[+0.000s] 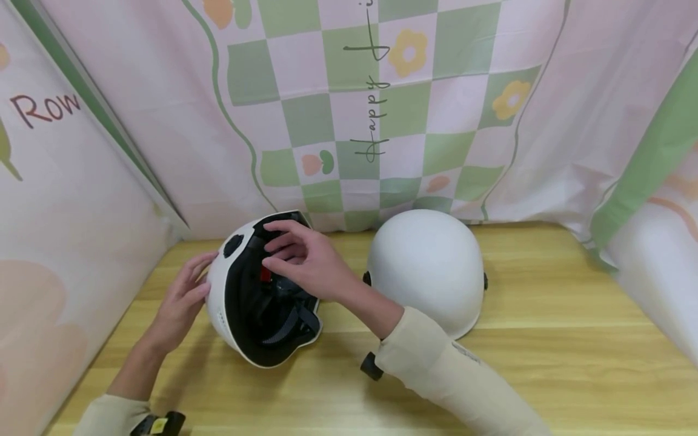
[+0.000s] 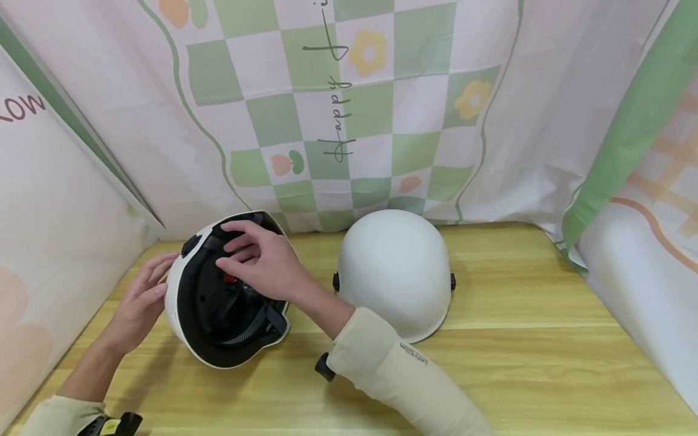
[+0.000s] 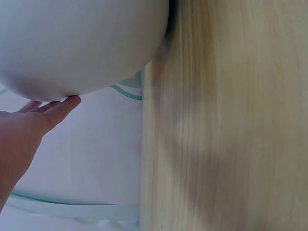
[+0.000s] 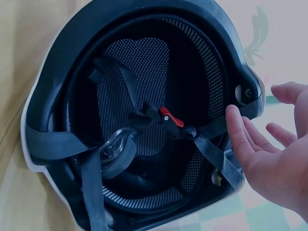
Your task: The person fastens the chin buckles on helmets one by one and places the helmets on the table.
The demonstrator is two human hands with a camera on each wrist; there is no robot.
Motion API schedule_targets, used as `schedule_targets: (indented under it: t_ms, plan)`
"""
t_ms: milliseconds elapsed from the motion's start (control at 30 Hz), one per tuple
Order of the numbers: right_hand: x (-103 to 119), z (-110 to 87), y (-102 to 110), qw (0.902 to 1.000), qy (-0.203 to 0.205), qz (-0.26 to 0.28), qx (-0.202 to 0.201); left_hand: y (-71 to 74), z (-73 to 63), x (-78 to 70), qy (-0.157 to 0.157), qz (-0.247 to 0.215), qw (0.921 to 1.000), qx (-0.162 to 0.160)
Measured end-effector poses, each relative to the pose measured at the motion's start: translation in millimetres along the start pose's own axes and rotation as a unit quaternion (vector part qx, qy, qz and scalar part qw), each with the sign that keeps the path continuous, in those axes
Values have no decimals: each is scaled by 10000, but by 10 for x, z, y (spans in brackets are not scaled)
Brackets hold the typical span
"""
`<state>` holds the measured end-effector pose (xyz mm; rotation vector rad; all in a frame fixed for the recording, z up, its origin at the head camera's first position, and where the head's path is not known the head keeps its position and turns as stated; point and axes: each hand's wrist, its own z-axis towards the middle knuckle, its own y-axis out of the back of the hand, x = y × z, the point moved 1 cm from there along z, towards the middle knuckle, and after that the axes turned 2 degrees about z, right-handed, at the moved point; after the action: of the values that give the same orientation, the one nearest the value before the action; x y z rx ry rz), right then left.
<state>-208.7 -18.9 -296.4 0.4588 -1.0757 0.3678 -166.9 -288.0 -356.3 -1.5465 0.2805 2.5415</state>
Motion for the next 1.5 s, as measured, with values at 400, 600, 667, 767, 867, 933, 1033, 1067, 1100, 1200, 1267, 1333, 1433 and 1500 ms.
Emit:
schedule_targets:
  t_ms: [400,600,667,767,867,933,1033,1067,1100,1200,1267,1333,1433,1500]
  plan:
    - [52,161,-93,9898,-787,1166,219,-10,14,5,-62,55,10000,47]
    - [85,208,-154,9832,-1049,1461,309,-16,36,7,-40,146,9998,84]
    - [81,222,-167,9819,-1079,1526,292,-16,38,11,-20,165,9998,80]
    - [74,236,-183,9804,-1092,1623,232,-18,38,13,-10,185,9998,77]
    - [79,246,-195,9791,-1135,1679,149,-17,36,4,43,247,9997,80]
    - [84,253,-200,9774,-1182,1749,96,-17,38,-4,88,300,9995,77]
    - [95,264,-200,9736,-1267,1899,3,-22,47,-13,148,350,9992,75]
    - [99,270,-198,9716,-1308,1969,-43,-25,51,-16,163,379,9991,74]
    - [104,274,-194,9696,-1353,2039,-99,-28,55,-17,175,407,9990,71]
    - [115,288,-179,9625,-1479,2257,-284,-38,69,-21,190,438,9988,60]
    - [120,292,-165,9575,-1573,2381,-410,-45,77,-25,178,470,9987,40]
    - [121,290,-148,9530,-1640,2499,-494,-51,85,-30,162,486,9987,24]
    - [116,281,-124,9473,-1693,2661,-567,-58,91,-38,159,579,9982,-8]
    - [112,273,-109,9438,-1697,2775,-582,-63,93,-43,176,651,9977,-23]
